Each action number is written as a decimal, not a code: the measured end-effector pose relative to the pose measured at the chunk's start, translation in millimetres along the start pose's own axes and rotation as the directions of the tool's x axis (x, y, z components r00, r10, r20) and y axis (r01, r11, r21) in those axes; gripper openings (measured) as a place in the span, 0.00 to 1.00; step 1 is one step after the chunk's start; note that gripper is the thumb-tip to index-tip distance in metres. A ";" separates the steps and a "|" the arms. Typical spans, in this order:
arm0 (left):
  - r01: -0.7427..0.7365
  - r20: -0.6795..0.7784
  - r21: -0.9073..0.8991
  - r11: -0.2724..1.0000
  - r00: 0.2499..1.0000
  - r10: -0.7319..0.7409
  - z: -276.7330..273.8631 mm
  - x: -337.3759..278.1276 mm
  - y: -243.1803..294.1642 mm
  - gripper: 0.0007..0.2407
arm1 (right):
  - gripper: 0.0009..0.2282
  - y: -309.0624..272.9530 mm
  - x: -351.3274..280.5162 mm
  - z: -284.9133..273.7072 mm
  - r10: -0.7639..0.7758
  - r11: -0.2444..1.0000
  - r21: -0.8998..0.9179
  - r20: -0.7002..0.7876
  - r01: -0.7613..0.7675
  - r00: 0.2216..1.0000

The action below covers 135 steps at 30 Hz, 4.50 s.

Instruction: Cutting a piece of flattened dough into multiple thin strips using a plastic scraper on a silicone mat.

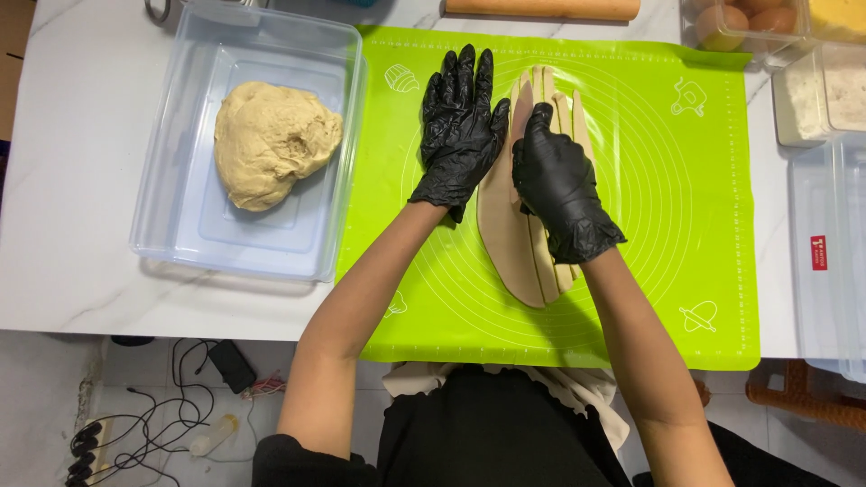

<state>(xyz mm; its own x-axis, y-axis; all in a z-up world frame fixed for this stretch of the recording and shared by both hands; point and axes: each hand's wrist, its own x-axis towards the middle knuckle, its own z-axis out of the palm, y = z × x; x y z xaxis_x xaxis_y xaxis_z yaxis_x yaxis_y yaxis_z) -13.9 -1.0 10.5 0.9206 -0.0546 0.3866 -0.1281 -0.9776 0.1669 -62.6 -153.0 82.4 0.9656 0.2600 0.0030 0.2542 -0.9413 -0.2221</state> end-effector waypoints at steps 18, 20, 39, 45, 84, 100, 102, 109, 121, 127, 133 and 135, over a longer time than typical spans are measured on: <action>-0.011 -0.081 -0.006 1.000 0.997 0.010 5.5 -0.9 -1.7 0.27 | 0.28 -16.7 -72.4 -38.9 -0.090 0.976 0.208 0.138 0.060 0.986; -0.008 -0.069 0.009 1.000 0.998 0.009 6.7 0.7 -2.3 0.27 | 0.30 -1.5 -59.5 -22.9 -0.074 0.973 0.227 0.148 0.039 0.986; -0.016 -0.066 -0.019 1.000 0.998 0.015 2.4 -1.8 -1.8 0.27 | 0.28 -18.2 -61.6 -58.1 0.083 0.936 0.281 0.404 -0.210 0.911; -0.028 -0.087 -0.031 0.999 0.996 0.025 3.2 -1.0 -1.5 0.26 | 0.22 -31.2 -77.4 -73.8 0.216 0.781 0.434 0.488 -0.449 0.846; -0.022 -0.053 0.046 0.999 0.998 0.024 -1.6 -3.5 1.3 0.26 | 0.36 -7.4 -167.8 -24.6 -0.187 0.982 -0.017 0.027 0.187 0.982; -0.009 -0.007 0.062 0.998 1.000 0.010 -1.0 -0.5 1.1 0.26 | 0.33 -8.6 -185.6 -14.4 -0.172 0.985 -0.013 -0.019 0.172 0.985; -0.024 -0.022 0.045 0.999 0.999 0.026 3.1 -1.2 -0.2 0.26 | 0.35 -10.3 -178.5 -12.5 -0.174 0.985 -0.004 -0.083 0.175 0.981; -0.019 -0.063 0.045 0.999 0.998 0.022 4.8 -2.3 -0.7 0.26 | 0.34 -21.6 -202.6 -16.8 -0.093 0.995 0.050 0.059 0.090 0.994; -0.021 -0.059 0.003 1.000 0.998 0.021 4.0 -2.1 0.0 0.26 | 0.42 -11.3 -205.7 -10.6 -0.175 0.979 0.078 -0.166 0.190 0.970; -0.023 -0.110 -0.015 1.000 0.994 0.022 2.0 -4.4 -0.2 0.26 | 0.18 -26.3 -187.4 -24.2 -0.012 0.996 0.091 -0.008 0.013 1.000; -0.043 -0.128 -0.024 0.999 0.991 0.040 0.5 -0.8 -1.2 0.26 | 0.44 20.1 -131.6 -5.9 -0.340 0.927 0.022 -0.370 0.374 0.865; -0.034 -0.099 -0.019 0.999 0.995 0.032 1.2 -1.8 -0.3 0.26 | 0.38 29.6 -115.3 -22.7 -0.272 0.912 0.191 -0.379 0.362 0.885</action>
<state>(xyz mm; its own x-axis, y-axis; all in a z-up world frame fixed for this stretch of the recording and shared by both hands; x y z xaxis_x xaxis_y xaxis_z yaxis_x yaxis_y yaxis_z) -15.0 -0.8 8.7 0.8748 -0.0658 0.4800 -0.1666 -0.9712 0.1705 -165.2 -215.7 97.6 0.8057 0.4045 0.4326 0.5713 -0.7236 -0.3874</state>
